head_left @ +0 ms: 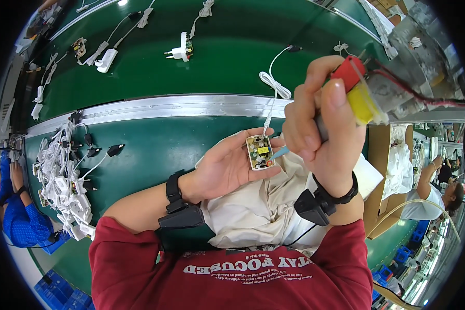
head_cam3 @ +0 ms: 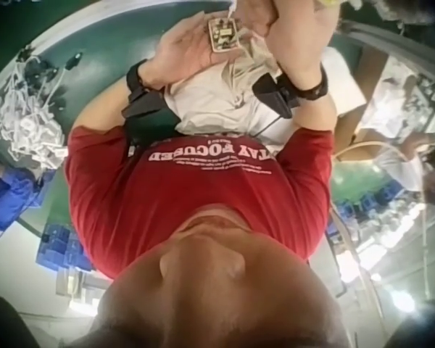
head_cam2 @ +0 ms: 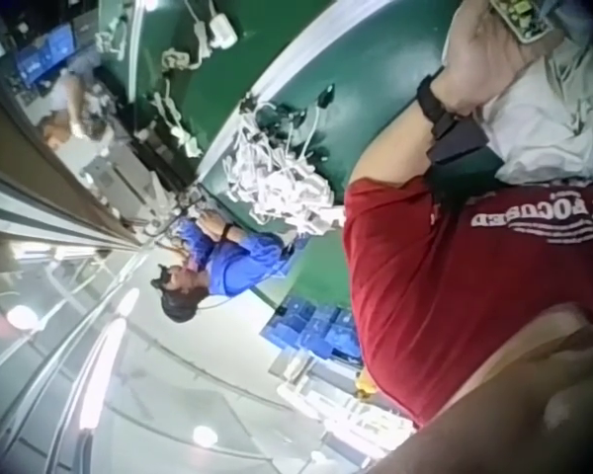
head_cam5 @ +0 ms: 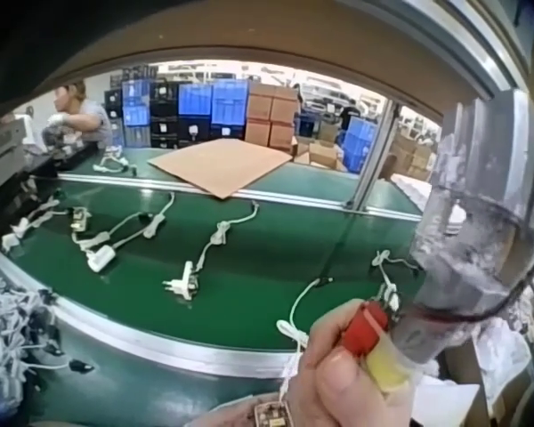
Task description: The person picks up a circuit board and applies glue to it using a dispenser. They then place the circuit board onto the conveyor belt and repeat the process with another board.
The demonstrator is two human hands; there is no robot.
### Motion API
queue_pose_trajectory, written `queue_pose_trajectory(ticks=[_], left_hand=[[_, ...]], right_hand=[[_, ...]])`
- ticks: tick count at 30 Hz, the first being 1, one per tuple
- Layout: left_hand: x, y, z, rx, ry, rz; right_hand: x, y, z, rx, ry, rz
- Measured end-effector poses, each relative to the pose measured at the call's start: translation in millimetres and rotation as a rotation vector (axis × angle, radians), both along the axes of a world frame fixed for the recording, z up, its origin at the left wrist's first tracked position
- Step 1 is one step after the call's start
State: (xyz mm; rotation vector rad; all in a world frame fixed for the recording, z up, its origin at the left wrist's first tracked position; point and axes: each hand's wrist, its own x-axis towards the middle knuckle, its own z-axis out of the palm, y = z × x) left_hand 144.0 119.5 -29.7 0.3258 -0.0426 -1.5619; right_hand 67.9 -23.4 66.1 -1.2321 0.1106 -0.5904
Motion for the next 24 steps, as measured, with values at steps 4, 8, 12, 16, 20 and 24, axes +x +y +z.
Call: queue_pose_trajectory(ticks=[4,8,12,16,20,24], left_hand=[[2,1,5,0.035,-0.02,0.021],[2,0,3,0.023,-0.051,-0.003],[0,1,7,0.009,-0.111,-0.024],[-2,0,19,-0.001,-0.207,-0.019],[12,-14,35,-0.055,-0.289,0.053],[46,-72,49,-0.168,-0.878,0.176]], right_hand=[[-2,-2,2,0.187,-0.048,-0.011],[-1,-1,2,0.173,-0.08,0.0],[-1,3,15,0.02,0.022,-0.061],[-7,5,30,0.0,0.022,-0.072],[-14,16,44,-0.014,0.02,-0.048],[-22,28,58,-0.02,0.053,-0.015]])
